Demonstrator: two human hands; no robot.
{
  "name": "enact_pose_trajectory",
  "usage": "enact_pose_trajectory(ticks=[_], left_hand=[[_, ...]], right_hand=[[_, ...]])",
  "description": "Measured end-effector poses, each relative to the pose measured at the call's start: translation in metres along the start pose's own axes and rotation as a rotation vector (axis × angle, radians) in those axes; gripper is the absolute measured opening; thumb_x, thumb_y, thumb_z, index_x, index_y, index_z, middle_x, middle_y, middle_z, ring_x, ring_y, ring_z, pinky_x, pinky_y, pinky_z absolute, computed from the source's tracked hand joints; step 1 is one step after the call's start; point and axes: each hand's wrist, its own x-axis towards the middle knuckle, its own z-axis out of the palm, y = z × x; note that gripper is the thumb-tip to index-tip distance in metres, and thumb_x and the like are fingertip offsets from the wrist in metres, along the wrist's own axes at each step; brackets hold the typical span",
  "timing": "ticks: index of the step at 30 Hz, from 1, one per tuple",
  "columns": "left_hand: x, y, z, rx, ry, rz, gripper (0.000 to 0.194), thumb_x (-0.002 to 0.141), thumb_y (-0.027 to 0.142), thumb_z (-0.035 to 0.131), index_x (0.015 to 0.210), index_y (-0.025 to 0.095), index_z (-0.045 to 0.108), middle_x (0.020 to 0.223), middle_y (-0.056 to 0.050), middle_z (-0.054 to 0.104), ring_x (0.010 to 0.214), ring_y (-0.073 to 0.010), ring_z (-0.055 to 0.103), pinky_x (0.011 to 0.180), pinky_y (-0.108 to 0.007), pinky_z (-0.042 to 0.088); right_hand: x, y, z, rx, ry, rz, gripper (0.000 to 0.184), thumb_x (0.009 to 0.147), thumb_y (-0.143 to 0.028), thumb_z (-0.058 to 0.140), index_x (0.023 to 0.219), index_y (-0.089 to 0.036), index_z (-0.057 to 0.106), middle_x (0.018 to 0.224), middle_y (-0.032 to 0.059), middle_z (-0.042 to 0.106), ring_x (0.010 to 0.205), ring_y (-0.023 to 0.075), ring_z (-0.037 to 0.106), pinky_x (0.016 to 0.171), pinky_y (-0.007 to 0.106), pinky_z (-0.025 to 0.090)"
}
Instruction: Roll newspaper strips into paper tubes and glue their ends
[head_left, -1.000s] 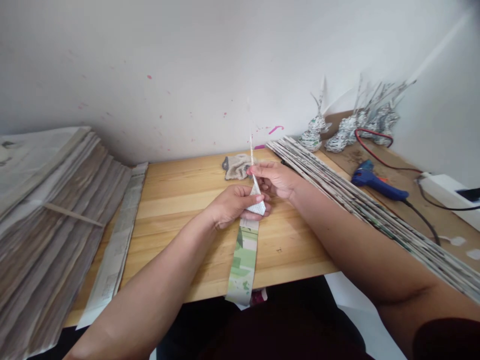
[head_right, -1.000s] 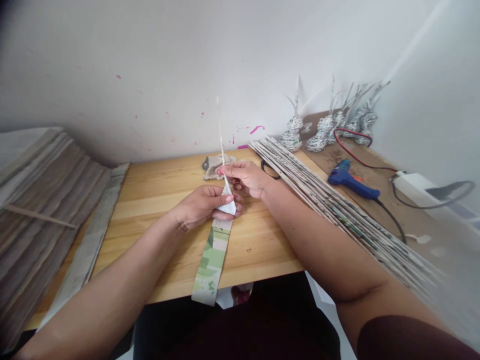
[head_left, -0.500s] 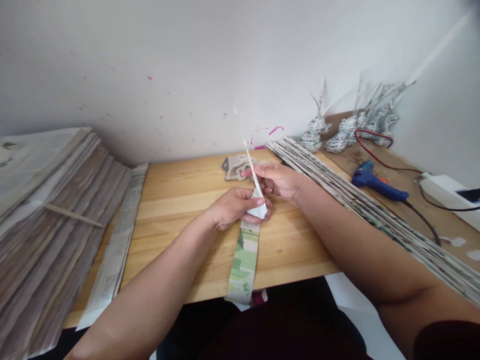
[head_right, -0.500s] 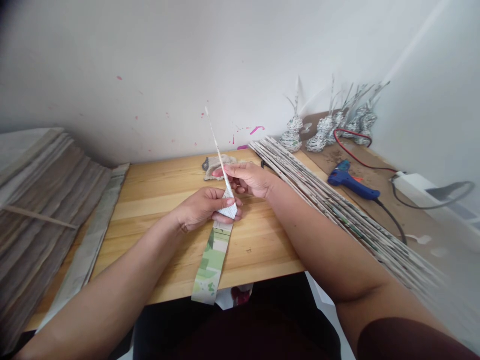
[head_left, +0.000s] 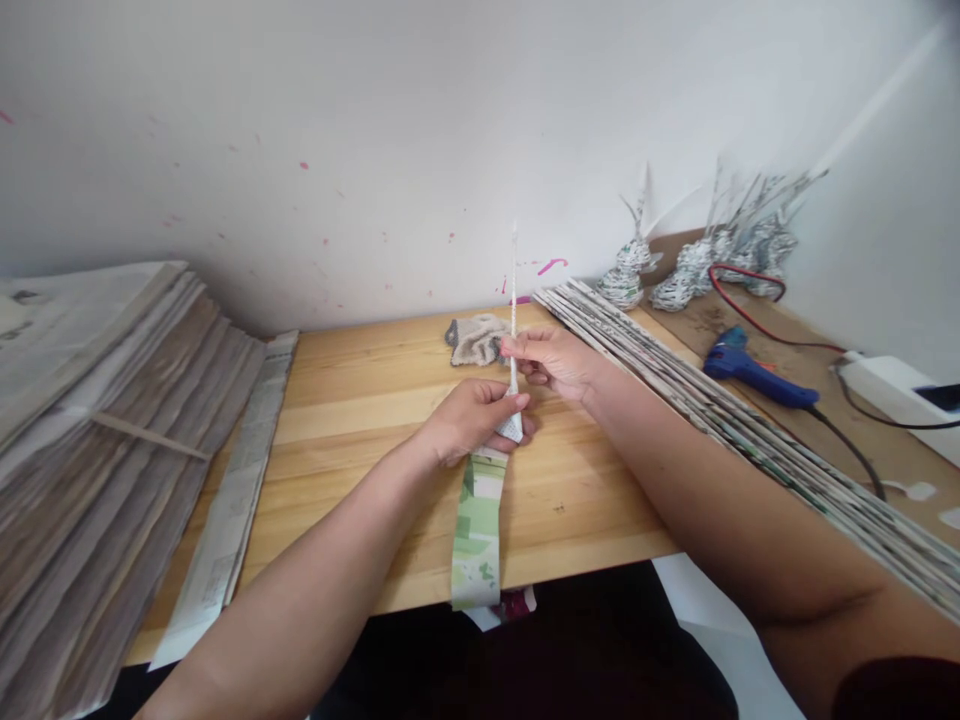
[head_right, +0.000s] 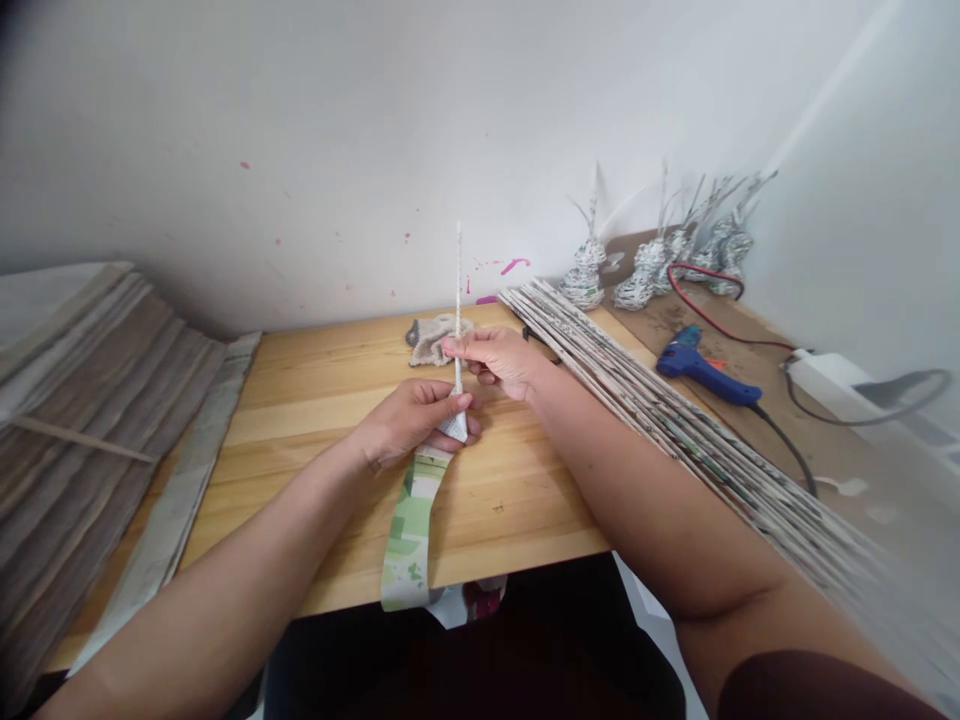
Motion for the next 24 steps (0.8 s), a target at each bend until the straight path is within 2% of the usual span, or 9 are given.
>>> enact_pose_trajectory(ticks=[3,5,8,11,17,22,24], left_hand=[[0.0007,-0.0017,-0.0017,-0.025,-0.043,-0.028,0.032,0.081,0.042,0.069,0.094,0.013,0.069,0.082,-0.009,0.072,0.072,-0.0163,0.068,0.064,-0.029,0.054],[0.0013,-0.0035,-0.0033,-0.034,-0.089,-0.047,0.031,0.08,0.041,0.07,0.094,0.013,0.069,0.084,-0.01,0.072,0.074,-0.0173,0.069,0.066,-0.03,0.055],[0.0021,-0.006,-0.0042,-0.041,-0.115,-0.054,0.031,0.078,0.039,0.073,0.094,0.013,0.07,0.087,-0.011,0.072,0.077,-0.0177,0.069,0.068,-0.031,0.055],[0.0021,-0.0062,-0.0029,-0.024,-0.113,-0.05,0.03,0.075,0.039,0.075,0.089,0.013,0.07,0.086,-0.01,0.072,0.075,-0.0161,0.068,0.069,-0.03,0.055],[0.0009,-0.0047,0.0006,0.021,-0.101,-0.056,0.028,0.074,0.038,0.076,0.084,0.012,0.071,0.081,-0.008,0.071,0.069,-0.0125,0.064,0.067,-0.028,0.053],[0.0023,-0.0075,0.0008,0.016,-0.084,-0.042,0.029,0.074,0.039,0.075,0.083,0.012,0.07,0.079,-0.008,0.071,0.064,-0.0113,0.063,0.065,-0.027,0.053],[0.0025,-0.0074,0.0,0.018,-0.084,-0.042,0.029,0.074,0.04,0.075,0.082,0.012,0.071,0.08,-0.009,0.071,0.065,-0.0117,0.063,0.067,-0.028,0.053]], right_hand=[[-0.001,-0.0011,-0.0042,0.029,-0.096,-0.02,0.038,0.068,-0.048,0.079,0.08,-0.013,0.073,0.059,-0.0026,0.048,0.051,0.0055,0.039,0.037,0.017,0.021],[-0.001,-0.0021,-0.006,0.061,-0.127,-0.04,0.037,0.07,-0.046,0.079,0.089,-0.014,0.074,0.061,-0.0025,0.05,0.053,0.0057,0.041,0.039,0.016,0.023],[0.0,-0.0022,-0.005,0.076,-0.058,-0.078,0.033,0.064,-0.04,0.084,0.079,-0.014,0.071,0.059,-0.0029,0.051,0.052,0.0051,0.039,0.037,0.016,0.019],[0.0006,-0.0017,-0.0025,0.056,0.013,-0.075,0.035,0.061,-0.041,0.085,0.07,-0.013,0.067,0.056,-0.0033,0.049,0.049,0.0048,0.037,0.036,0.017,0.014],[-0.0011,-0.0053,-0.004,0.1,-0.053,-0.097,0.036,0.065,-0.044,0.083,0.079,-0.014,0.07,0.058,-0.0031,0.049,0.051,0.0057,0.04,0.037,0.018,0.018],[-0.0009,-0.0055,0.0,0.045,0.136,-0.152,0.036,0.06,-0.042,0.086,0.065,-0.014,0.063,0.051,-0.0041,0.044,0.046,0.0049,0.033,0.037,0.02,0.01],[-0.0017,-0.0061,0.0,0.031,0.13,-0.151,0.038,0.062,-0.046,0.085,0.066,-0.015,0.064,0.053,-0.0037,0.045,0.047,0.0052,0.034,0.037,0.02,0.01]])
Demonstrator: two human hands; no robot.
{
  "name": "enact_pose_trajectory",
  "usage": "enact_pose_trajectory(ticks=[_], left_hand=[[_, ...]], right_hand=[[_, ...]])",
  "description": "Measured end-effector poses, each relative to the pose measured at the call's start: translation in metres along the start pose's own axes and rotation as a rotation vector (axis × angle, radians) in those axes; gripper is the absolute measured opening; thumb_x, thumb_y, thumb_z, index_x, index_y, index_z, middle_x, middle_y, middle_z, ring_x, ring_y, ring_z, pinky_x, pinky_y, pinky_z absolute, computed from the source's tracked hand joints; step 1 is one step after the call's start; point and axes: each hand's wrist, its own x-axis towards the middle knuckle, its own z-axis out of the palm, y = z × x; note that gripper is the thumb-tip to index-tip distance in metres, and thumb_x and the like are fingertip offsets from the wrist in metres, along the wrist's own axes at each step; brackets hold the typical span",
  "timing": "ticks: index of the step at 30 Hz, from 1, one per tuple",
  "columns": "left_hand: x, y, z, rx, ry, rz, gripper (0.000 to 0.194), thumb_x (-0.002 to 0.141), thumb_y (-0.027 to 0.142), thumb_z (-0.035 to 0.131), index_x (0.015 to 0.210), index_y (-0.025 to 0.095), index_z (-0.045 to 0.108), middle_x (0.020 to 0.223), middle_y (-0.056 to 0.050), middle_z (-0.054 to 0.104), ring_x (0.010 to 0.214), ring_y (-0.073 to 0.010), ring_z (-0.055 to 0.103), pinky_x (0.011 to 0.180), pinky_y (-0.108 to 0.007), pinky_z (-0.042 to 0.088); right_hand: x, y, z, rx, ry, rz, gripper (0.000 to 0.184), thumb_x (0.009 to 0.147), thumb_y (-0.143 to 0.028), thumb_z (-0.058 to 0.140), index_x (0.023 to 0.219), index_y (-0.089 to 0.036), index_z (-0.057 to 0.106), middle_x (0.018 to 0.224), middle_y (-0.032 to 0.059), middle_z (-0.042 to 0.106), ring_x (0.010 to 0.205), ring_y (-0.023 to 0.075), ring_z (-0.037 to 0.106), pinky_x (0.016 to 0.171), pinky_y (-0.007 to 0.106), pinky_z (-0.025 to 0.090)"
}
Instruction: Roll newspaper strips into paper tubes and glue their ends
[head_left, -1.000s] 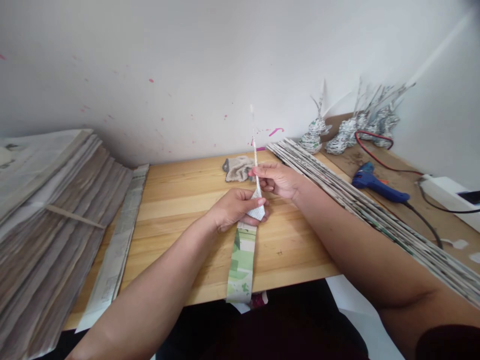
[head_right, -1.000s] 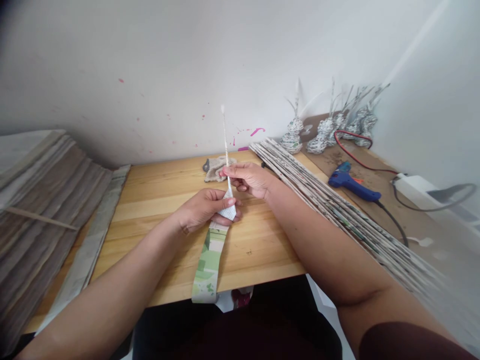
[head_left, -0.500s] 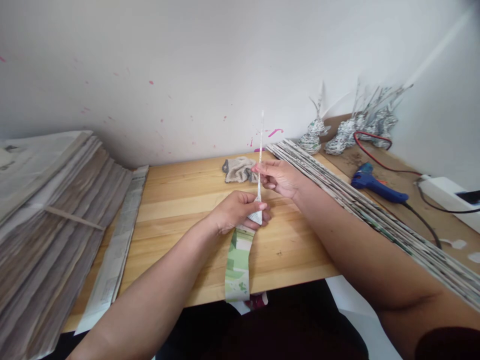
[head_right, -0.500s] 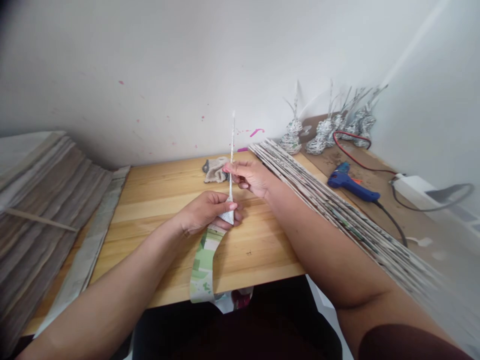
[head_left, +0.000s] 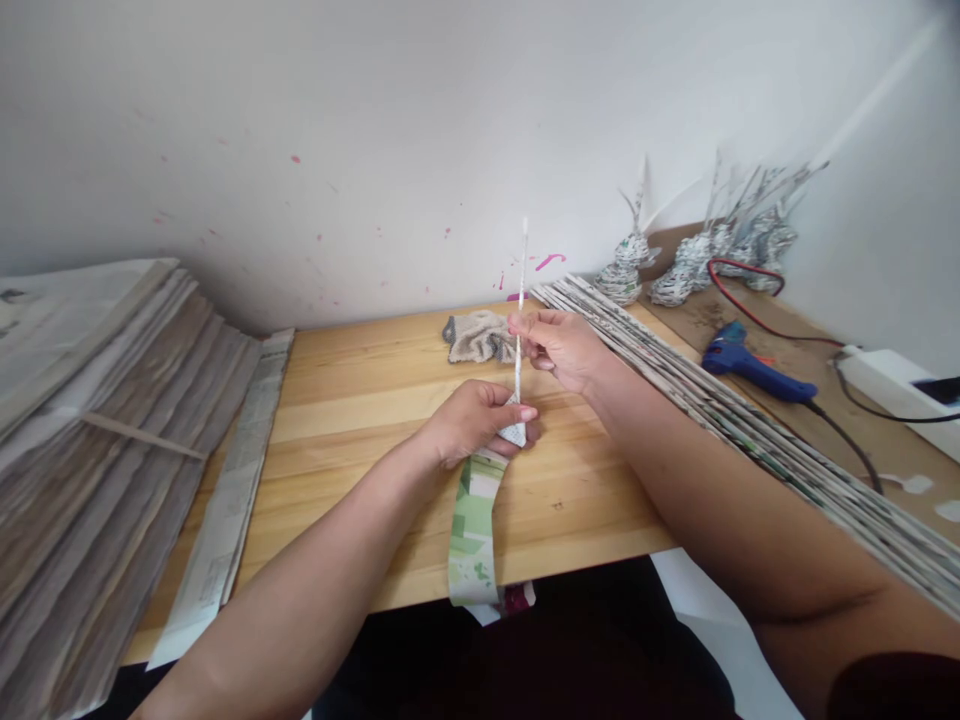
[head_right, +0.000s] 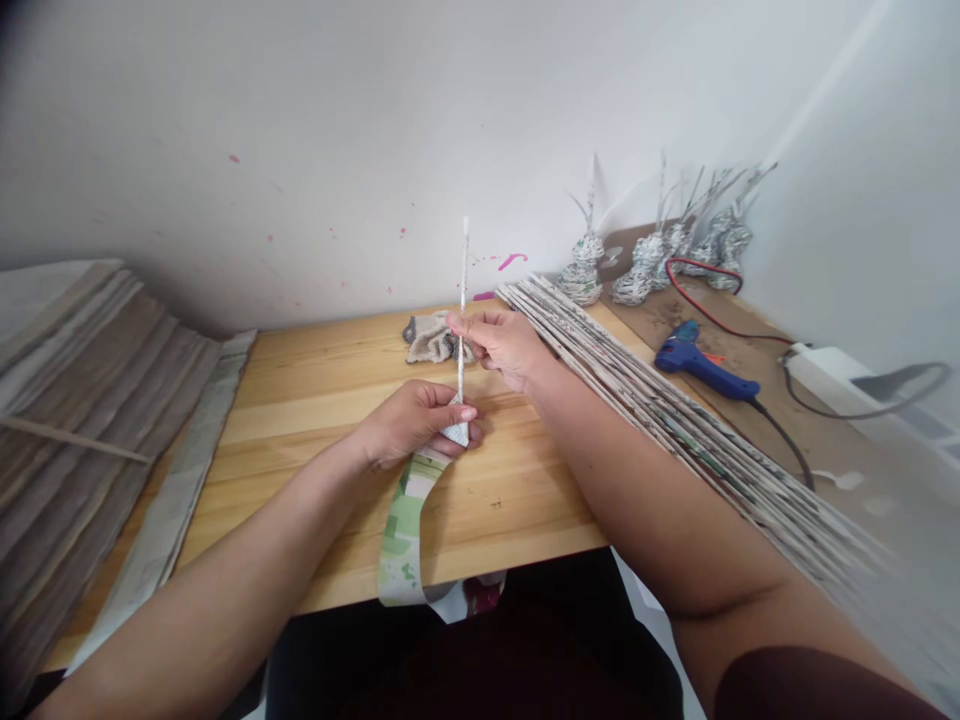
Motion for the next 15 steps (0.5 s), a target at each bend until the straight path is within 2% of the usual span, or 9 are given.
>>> enact_pose_trajectory(ticks=[3,5,8,11,15], left_hand=[[-0.0007,0.0012,-0.0007,0.004,-0.015,-0.004,0.03,0.075,0.041,0.075,0.082,0.012,0.071,0.082,-0.009,0.071,0.068,-0.0119,0.064,0.068,-0.028,0.053],[-0.0013,0.0018,-0.0004,0.011,-0.027,-0.008,0.03,0.075,0.041,0.075,0.082,0.012,0.071,0.082,-0.009,0.071,0.066,-0.0106,0.062,0.067,-0.026,0.052],[-0.0016,0.0023,0.0006,0.033,-0.03,0.008,0.03,0.075,0.04,0.074,0.08,0.011,0.07,0.079,-0.008,0.07,0.061,-0.0085,0.059,0.063,-0.024,0.05],[-0.0019,0.0031,0.0014,0.068,-0.031,0.027,0.03,0.077,0.041,0.072,0.079,0.011,0.07,0.077,-0.007,0.069,0.057,-0.0069,0.056,0.06,-0.023,0.049],[-0.0031,0.0046,0.0024,0.084,-0.054,0.025,0.028,0.078,0.04,0.07,0.081,0.012,0.069,0.081,-0.008,0.069,0.061,-0.0085,0.058,0.063,-0.024,0.05]], right_hand=[[-0.0012,-0.0021,-0.0035,-0.014,-0.161,0.05,0.039,0.067,-0.05,0.08,0.076,-0.014,0.069,0.059,-0.0022,0.048,0.05,0.0061,0.038,0.037,0.019,0.014],[-0.0016,-0.0026,-0.0056,-0.05,-0.214,0.059,0.037,0.069,-0.047,0.08,0.079,-0.013,0.072,0.062,-0.001,0.051,0.052,0.006,0.039,0.037,0.019,0.015],[-0.0019,-0.0013,-0.0049,-0.085,-0.132,0.023,0.033,0.068,-0.043,0.081,0.073,-0.012,0.07,0.064,0.0015,0.057,0.05,0.005,0.035,0.037,0.02,0.013],[-0.002,-0.0002,-0.0024,-0.095,-0.047,0.021,0.033,0.066,-0.043,0.083,0.069,-0.013,0.069,0.061,0.001,0.056,0.048,0.0049,0.033,0.037,0.021,0.01],[-0.0025,-0.0017,-0.002,-0.1,-0.072,0.028,0.036,0.068,-0.048,0.08,0.073,-0.013,0.069,0.065,0.0017,0.057,0.05,0.0058,0.039,0.036,0.021,0.013]])
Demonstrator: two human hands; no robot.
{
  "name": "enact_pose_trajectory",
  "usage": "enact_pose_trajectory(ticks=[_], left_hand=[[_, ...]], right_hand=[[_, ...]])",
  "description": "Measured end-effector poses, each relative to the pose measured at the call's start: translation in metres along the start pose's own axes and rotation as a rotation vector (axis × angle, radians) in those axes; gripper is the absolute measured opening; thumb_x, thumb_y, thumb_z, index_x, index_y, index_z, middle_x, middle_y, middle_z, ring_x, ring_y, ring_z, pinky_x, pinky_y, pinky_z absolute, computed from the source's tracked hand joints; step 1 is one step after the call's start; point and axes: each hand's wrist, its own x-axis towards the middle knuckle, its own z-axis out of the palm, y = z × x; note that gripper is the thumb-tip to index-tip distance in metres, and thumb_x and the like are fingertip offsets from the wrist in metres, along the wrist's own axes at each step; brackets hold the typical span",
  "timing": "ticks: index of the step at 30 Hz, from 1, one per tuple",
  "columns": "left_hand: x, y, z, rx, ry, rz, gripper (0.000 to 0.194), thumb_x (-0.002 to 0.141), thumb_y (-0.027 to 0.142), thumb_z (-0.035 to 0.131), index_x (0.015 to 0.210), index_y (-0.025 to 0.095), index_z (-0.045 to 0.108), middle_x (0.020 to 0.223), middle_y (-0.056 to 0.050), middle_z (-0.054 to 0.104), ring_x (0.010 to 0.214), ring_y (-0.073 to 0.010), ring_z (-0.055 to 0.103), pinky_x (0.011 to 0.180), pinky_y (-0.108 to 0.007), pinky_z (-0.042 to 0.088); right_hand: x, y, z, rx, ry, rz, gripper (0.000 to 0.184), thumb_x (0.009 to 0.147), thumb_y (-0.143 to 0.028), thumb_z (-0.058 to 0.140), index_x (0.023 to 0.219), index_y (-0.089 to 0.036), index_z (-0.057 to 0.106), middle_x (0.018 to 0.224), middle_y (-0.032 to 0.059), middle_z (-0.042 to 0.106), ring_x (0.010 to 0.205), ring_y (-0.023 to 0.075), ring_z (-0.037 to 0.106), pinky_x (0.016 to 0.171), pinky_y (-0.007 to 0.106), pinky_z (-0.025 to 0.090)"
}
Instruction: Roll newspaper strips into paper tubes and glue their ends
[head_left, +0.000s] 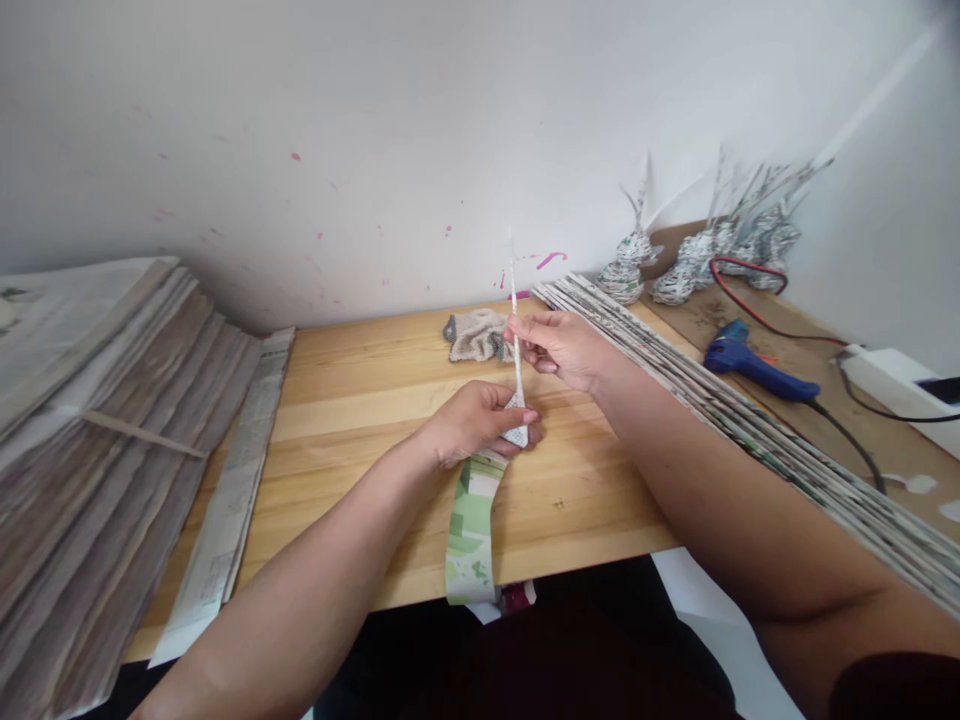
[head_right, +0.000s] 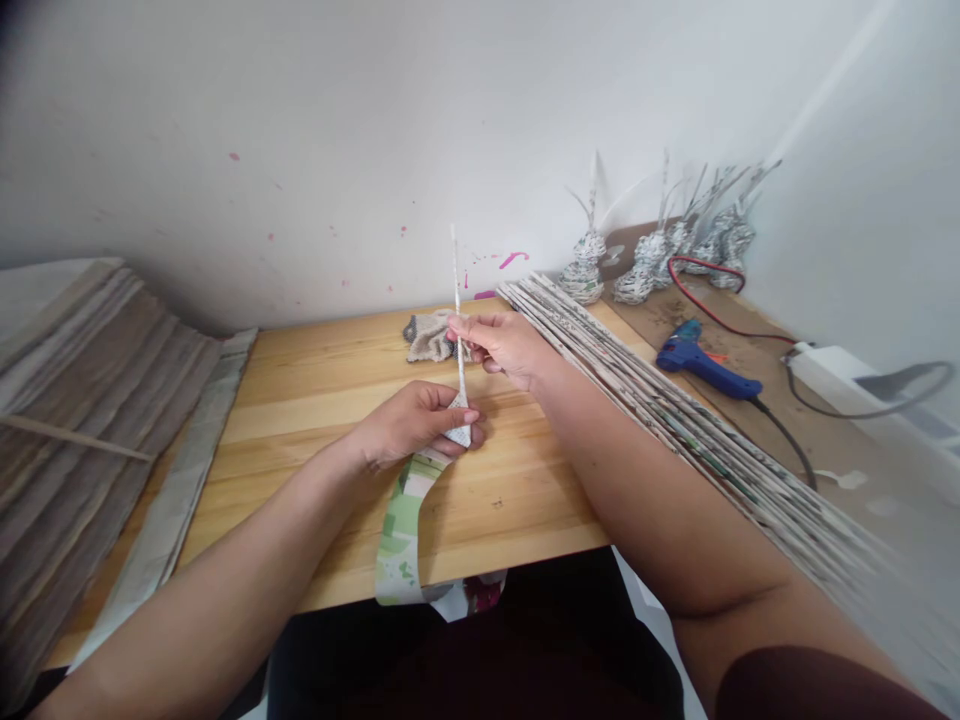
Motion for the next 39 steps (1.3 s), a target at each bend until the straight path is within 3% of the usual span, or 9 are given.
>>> enact_pose_trajectory(ticks=[4,7,13,19,22,26,28,34,39], left_hand=[[0.0,-0.001,0.002,0.027,0.019,0.011,0.027,0.079,0.039,0.069,0.084,0.013,0.069,0.081,-0.007,0.07,0.062,-0.01,0.059,0.06,-0.024,0.049],[0.0,-0.002,0.004,0.064,0.05,0.025,0.028,0.078,0.04,0.069,0.082,0.013,0.068,0.081,-0.007,0.07,0.061,-0.0103,0.06,0.058,-0.023,0.049],[0.001,-0.004,0.008,0.027,0.107,0.062,0.042,0.088,0.053,0.053,0.094,0.014,0.066,0.08,-0.009,0.071,0.058,-0.0112,0.061,0.058,-0.025,0.051],[-0.001,-0.001,0.01,0.058,0.117,0.062,0.041,0.088,0.052,0.054,0.093,0.013,0.067,0.08,-0.009,0.071,0.063,-0.0131,0.063,0.059,-0.025,0.052],[-0.003,0.002,0.01,0.035,0.092,0.059,0.039,0.088,0.05,0.055,0.092,0.013,0.067,0.083,-0.01,0.072,0.069,-0.0141,0.065,0.062,-0.026,0.052],[-0.004,0.004,0.009,-0.043,0.077,0.041,0.038,0.089,0.048,0.056,0.091,0.012,0.067,0.082,-0.01,0.072,0.074,-0.0154,0.067,0.066,-0.028,0.054],[-0.003,0.004,0.008,-0.076,0.077,0.037,0.037,0.089,0.048,0.056,0.092,0.012,0.066,0.081,-0.009,0.071,0.073,-0.0156,0.067,0.066,-0.029,0.055],[-0.004,0.004,0.006,-0.139,0.007,0.023,0.035,0.09,0.046,0.056,0.096,0.013,0.064,0.084,-0.011,0.072,0.074,-0.018,0.069,0.064,-0.03,0.055],[-0.004,0.002,0.005,-0.138,-0.015,0.013,0.032,0.088,0.043,0.059,0.095,0.013,0.065,0.086,-0.011,0.072,0.076,-0.0176,0.069,0.066,-0.03,0.055]], right_hand=[[-0.003,-0.001,0.004,-0.027,-0.008,-0.049,0.036,0.072,-0.049,0.077,0.077,-0.015,0.066,0.07,0.0025,0.061,0.053,0.0074,0.049,0.037,0.02,0.019],[-0.005,-0.001,0.012,-0.035,0.008,-0.125,0.037,0.075,-0.05,0.074,0.072,-0.016,0.059,0.065,0.0007,0.059,0.049,0.0066,0.047,0.037,0.02,0.021],[-0.006,-0.002,0.018,-0.001,0.04,-0.141,0.043,0.067,-0.05,0.079,0.067,-0.016,0.054,0.063,-0.0007,0.058,0.048,0.0057,0.046,0.038,0.019,0.023],[-0.007,-0.001,0.02,0.003,0.085,-0.139,0.043,0.064,-0.047,0.083,0.064,-0.016,0.053,0.061,-0.0012,0.058,0.05,0.0058,0.046,0.043,0.019,0.032],[-0.006,0.0,0.017,-0.006,0.087,-0.118,0.041,0.066,-0.048,0.081,0.065,-0.016,0.056,0.06,-0.0009,0.057,0.049,0.006,0.045,0.04,0.019,0.028],[-0.004,0.002,0.008,-0.043,-0.132,-0.009,0.039,0.077,-0.053,0.071,0.079,-0.015,0.068,0.068,0.0023,0.06,0.051,0.0068,0.047,0.038,0.019,0.023],[-0.003,0.003,0.005,-0.049,-0.18,0.017,0.036,0.078,-0.05,0.071,0.078,-0.014,0.07,0.068,0.0019,0.059,0.052,0.0064,0.046,0.039,0.019,0.024],[-0.002,0.006,0.007,0.022,-0.114,-0.032,0.036,0.076,-0.05,0.073,0.075,-0.014,0.07,0.069,0.0013,0.058,0.056,0.0064,0.047,0.042,0.018,0.028],[-0.002,0.004,0.009,0.031,-0.072,0.032,0.034,0.068,-0.046,0.081,0.07,-0.014,0.071,0.073,0.0028,0.061,0.054,0.0052,0.042,0.039,0.019,0.019]])
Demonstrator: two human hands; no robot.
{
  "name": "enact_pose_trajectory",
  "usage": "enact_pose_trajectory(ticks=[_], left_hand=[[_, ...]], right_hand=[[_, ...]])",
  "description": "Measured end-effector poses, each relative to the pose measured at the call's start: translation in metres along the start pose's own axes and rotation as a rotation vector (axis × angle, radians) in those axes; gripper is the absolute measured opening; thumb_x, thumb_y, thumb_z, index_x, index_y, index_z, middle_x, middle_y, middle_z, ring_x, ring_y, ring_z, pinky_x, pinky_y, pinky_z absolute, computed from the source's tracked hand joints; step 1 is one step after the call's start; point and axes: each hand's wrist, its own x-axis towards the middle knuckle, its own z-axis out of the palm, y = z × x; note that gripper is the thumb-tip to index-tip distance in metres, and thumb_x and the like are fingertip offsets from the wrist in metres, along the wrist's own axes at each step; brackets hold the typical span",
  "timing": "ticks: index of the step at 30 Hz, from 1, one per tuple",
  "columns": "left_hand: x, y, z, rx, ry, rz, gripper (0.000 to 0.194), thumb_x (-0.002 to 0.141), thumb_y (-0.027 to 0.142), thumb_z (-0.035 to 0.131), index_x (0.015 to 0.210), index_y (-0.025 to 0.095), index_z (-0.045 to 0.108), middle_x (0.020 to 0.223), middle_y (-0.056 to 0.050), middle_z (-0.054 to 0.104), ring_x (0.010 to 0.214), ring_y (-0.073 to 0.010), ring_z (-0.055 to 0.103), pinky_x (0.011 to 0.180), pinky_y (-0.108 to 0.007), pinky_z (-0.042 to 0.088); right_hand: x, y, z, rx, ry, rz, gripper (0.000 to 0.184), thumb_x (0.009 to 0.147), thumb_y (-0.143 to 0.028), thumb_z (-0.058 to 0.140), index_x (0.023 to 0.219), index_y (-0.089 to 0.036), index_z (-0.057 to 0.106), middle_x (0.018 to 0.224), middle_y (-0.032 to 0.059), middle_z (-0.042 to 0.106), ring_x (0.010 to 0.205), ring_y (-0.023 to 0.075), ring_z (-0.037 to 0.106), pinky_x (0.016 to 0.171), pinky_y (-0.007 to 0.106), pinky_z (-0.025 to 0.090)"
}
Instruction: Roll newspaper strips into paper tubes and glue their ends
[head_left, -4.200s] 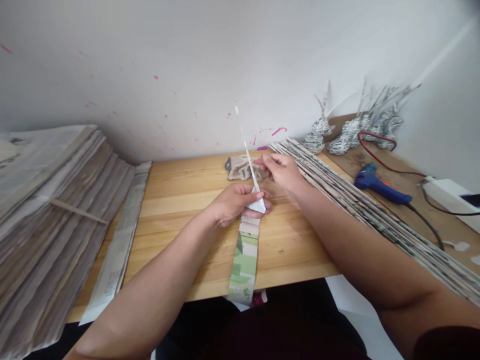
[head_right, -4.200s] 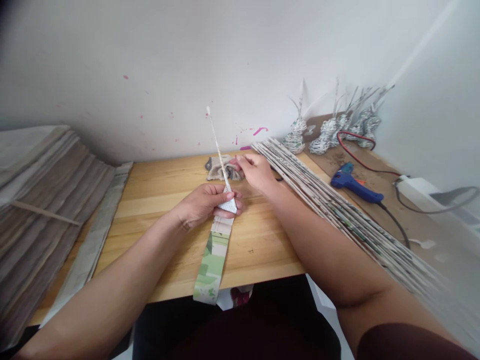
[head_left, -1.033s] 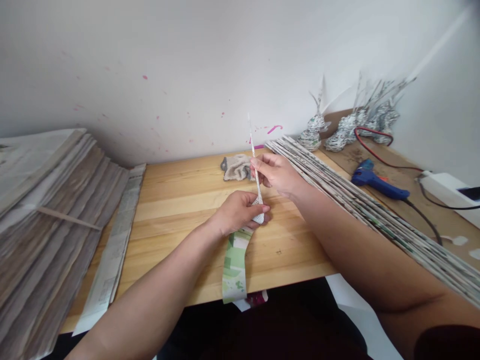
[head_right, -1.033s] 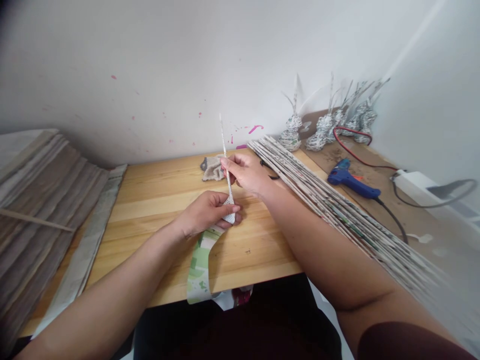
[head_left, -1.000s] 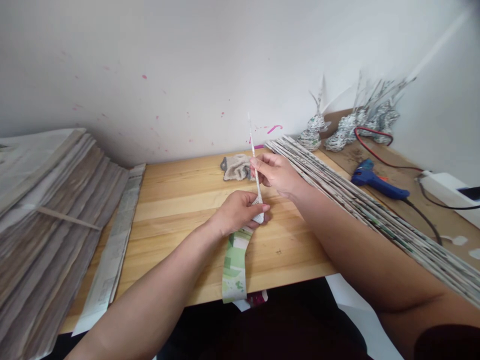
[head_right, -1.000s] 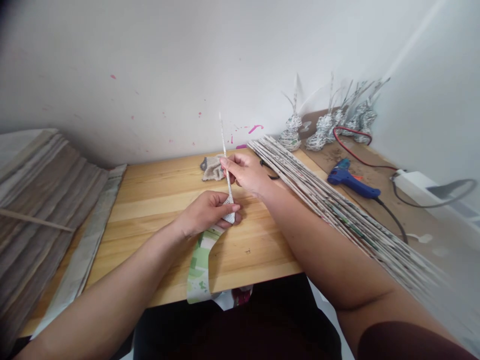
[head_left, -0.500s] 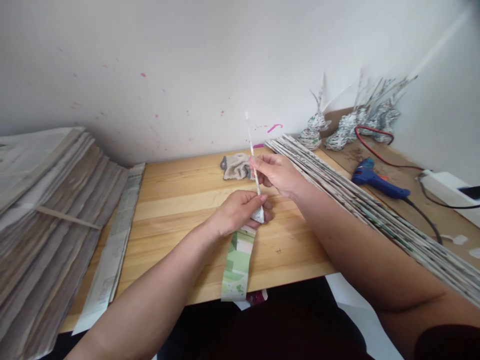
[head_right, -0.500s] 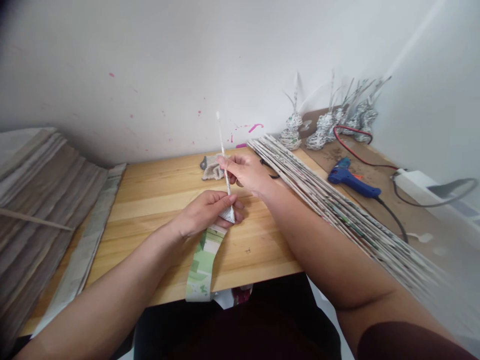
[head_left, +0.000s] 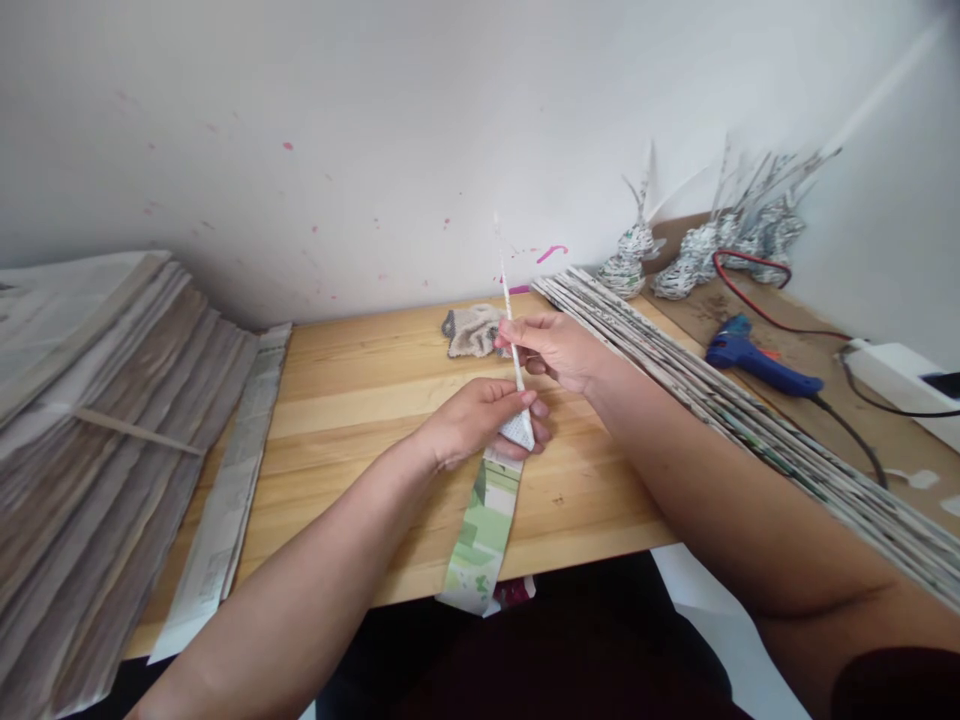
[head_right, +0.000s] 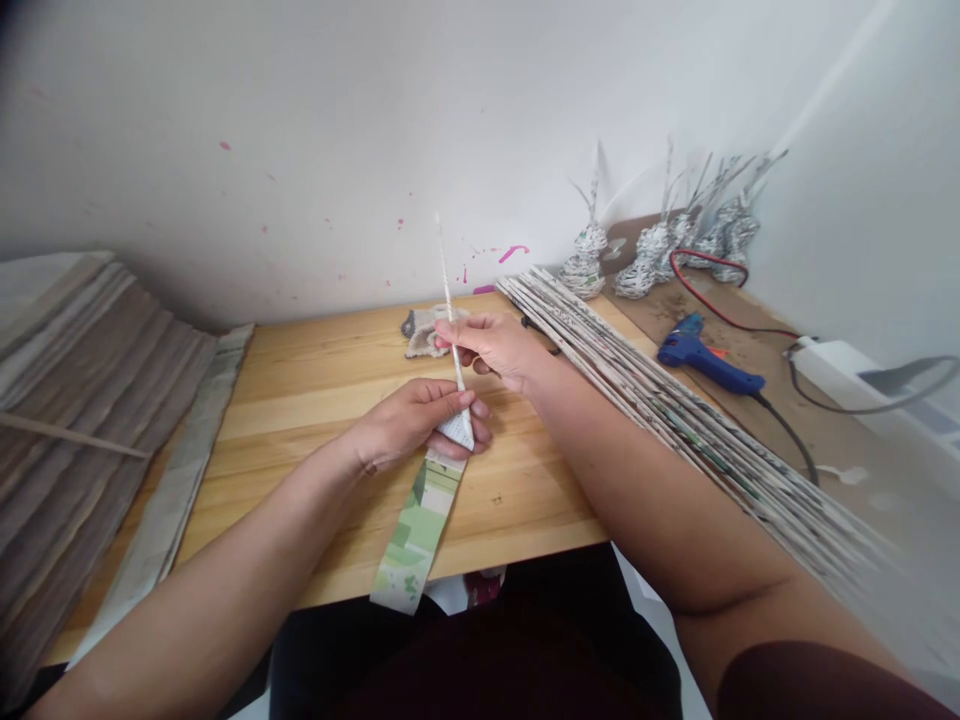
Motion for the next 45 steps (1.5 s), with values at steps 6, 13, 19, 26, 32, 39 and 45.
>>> enact_pose_trajectory(ticks=[6,13,19,26,32,39,45], left_hand=[[0.0,0.0,-0.002,0.001,-0.01,-0.007,0.031,0.087,0.042,0.062,0.092,0.012,0.067,0.084,-0.011,0.071,0.076,-0.0175,0.069,0.067,-0.029,0.055],[0.001,-0.003,-0.005,0.022,-0.041,0.0,0.033,0.085,0.044,0.063,0.092,0.012,0.068,0.085,-0.011,0.071,0.076,-0.0176,0.068,0.067,-0.03,0.054],[0.001,-0.002,-0.002,0.033,-0.033,-0.017,0.03,0.087,0.042,0.061,0.091,0.012,0.068,0.084,-0.01,0.071,0.074,-0.0158,0.067,0.067,-0.029,0.053],[-0.001,0.002,0.0,0.059,-0.026,-0.031,0.029,0.088,0.039,0.06,0.088,0.011,0.068,0.079,-0.01,0.07,0.069,-0.0137,0.065,0.064,-0.027,0.052],[0.001,0.001,0.0,0.065,-0.01,-0.04,0.028,0.087,0.038,0.061,0.089,0.011,0.068,0.079,-0.01,0.071,0.069,-0.0143,0.066,0.064,-0.027,0.053],[0.003,-0.001,0.0,0.116,0.034,-0.006,0.027,0.091,0.035,0.053,0.09,0.011,0.066,0.075,-0.009,0.07,0.063,-0.0123,0.064,0.059,-0.024,0.051],[0.003,-0.003,-0.001,0.221,0.072,0.045,0.027,0.092,0.035,0.049,0.089,0.013,0.065,0.076,-0.008,0.071,0.064,-0.0134,0.065,0.057,-0.024,0.052]], right_hand=[[-0.004,-0.007,-0.004,-0.076,0.026,-0.015,0.034,0.072,-0.048,0.077,0.07,-0.014,0.071,0.065,0.0014,0.056,0.052,0.0057,0.038,0.038,0.02,0.018],[-0.001,-0.006,-0.011,0.028,-0.027,-0.039,0.029,0.073,-0.041,0.079,0.079,-0.013,0.073,0.057,-0.0024,0.046,0.051,0.0061,0.036,0.038,0.019,0.017],[0.0,-0.006,-0.009,0.008,0.001,-0.061,0.035,0.069,-0.048,0.08,0.078,-0.016,0.071,0.061,-0.0002,0.053,0.051,0.0069,0.039,0.038,0.021,0.016],[0.0,-0.009,-0.008,-0.053,0.166,-0.112,0.038,0.065,-0.05,0.082,0.071,-0.015,0.069,0.056,-0.0016,0.049,0.048,0.0064,0.036,0.038,0.022,0.015],[0.0,-0.007,-0.011,-0.074,0.063,-0.097,0.038,0.067,-0.05,0.081,0.078,-0.015,0.073,0.06,0.0,0.053,0.05,0.0066,0.038,0.037,0.02,0.017],[0.0,-0.007,-0.002,-0.146,0.276,-0.185,0.035,0.064,-0.047,0.082,0.07,-0.014,0.072,0.055,-0.0002,0.054,0.046,0.0059,0.036,0.038,0.021,0.02],[-0.002,-0.009,0.002,-0.149,0.312,-0.242,0.037,0.063,-0.048,0.081,0.07,-0.013,0.072,0.056,-0.0002,0.058,0.045,0.0057,0.037,0.039,0.022,0.023]])
